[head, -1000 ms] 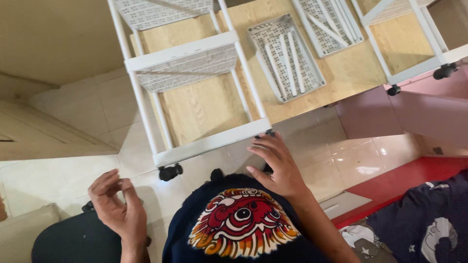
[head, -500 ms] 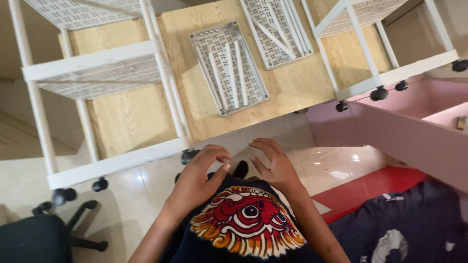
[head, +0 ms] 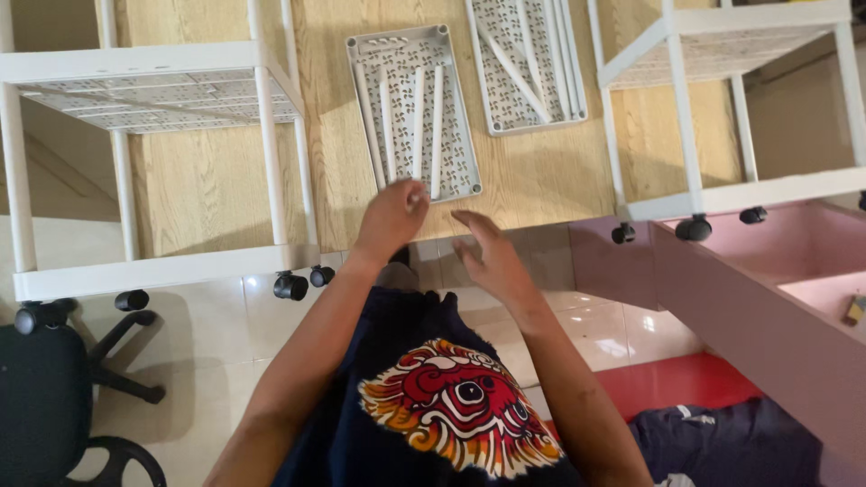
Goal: The person assembles white plastic rolling storage carts on a wooden table. They press caster wheels onto the cart frame, insert white plastic tubes into the perforated shelf trays, and fit the shelves onto the frames, finishing with several completed carts standing on the table.
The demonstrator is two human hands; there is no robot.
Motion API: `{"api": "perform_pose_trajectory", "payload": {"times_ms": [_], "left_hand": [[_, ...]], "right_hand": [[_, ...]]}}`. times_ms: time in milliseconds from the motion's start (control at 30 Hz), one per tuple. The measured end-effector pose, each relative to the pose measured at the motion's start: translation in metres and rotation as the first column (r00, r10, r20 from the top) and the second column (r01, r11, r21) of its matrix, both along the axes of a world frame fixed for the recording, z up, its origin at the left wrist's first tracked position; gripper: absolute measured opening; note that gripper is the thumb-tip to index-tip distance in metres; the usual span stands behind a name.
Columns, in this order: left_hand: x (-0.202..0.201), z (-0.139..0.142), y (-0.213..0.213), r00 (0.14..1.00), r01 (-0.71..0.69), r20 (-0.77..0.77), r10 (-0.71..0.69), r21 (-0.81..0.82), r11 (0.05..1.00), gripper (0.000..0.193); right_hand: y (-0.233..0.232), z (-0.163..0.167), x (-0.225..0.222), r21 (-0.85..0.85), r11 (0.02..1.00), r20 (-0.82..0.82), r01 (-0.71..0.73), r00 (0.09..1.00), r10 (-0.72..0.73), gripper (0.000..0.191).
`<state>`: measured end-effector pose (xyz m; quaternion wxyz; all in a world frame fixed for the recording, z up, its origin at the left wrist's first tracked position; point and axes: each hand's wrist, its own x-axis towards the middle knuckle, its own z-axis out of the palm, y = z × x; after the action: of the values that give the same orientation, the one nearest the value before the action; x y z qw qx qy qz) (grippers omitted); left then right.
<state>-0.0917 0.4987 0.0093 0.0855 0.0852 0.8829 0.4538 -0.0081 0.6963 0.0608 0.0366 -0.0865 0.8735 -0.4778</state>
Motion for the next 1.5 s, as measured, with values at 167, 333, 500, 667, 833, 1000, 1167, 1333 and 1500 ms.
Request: {"api": "perform_pose_trajectory", "payload": {"times_ms": [167, 333, 500, 667, 833, 1000, 1167, 1333, 1500], "left_hand": [[-0.116, -0.028, 0.014, 0.957, -0.282, -0.102, 0.270, -0.129, 0.951, 0.032], [-0.218, -0.035, 0.008, 0.869, -0.471, -0.264, 0.418, -0.188, 0.862, 0.030], [-0.273, -0.035, -0.004, 0.835, -0.545, -0.079, 0.544, -0.244, 0.802, 0.024], [-0.293, -0.039, -0.003, 0.835, -0.530, -0.006, 0.550, -0.277, 0.801, 0.023], [-0.301, -0.050, 0.000, 0.768, -0.612, 0.051, 0.639, -0.236, 0.755, 0.021], [-0.313, -0.060, 0.007, 0.695, -0.672, 0.148, 0.704, -0.216, 0.709, 0.019], [-0.320, -0.056, 0.009, 0.670, -0.698, 0.126, 0.732, -0.228, 0.678, 0.016], [-0.298, -0.034, 0.009, 0.679, -0.729, -0.211, 0.703, -0.082, 0.680, 0.011], [-0.289, 0.010, -0.012, 0.746, -0.633, -0.189, 0.638, 0.097, 0.768, 0.012]], "right_hand": [[-0.005, -0.013, -0.093, 0.044, 0.993, -0.071, -0.106, 0.991, 0.109, 0.039], [-0.021, -0.022, -0.191, 0.119, 0.979, -0.097, -0.165, 0.979, 0.177, 0.039], [-0.038, -0.053, -0.283, 0.183, 0.980, -0.125, -0.074, 0.987, 0.098, 0.034], [-0.052, -0.095, -0.348, 0.172, 0.984, -0.152, 0.043, 0.988, -0.016, 0.042], [-0.057, -0.111, -0.367, 0.195, 0.981, -0.210, -0.017, 0.976, 0.059, 0.047], [-0.058, -0.108, -0.374, 0.364, 0.930, -0.069, -0.056, 0.994, 0.087, 0.054], [-0.054, -0.103, -0.380, 0.323, 0.943, -0.056, -0.080, 0.993, 0.104, 0.054], [-0.042, -0.103, -0.380, 0.255, 0.956, -0.108, -0.144, 0.978, 0.176, 0.056], [-0.038, -0.098, -0.381, 0.230, 0.963, -0.086, -0.142, 0.983, 0.165, 0.052]]}}
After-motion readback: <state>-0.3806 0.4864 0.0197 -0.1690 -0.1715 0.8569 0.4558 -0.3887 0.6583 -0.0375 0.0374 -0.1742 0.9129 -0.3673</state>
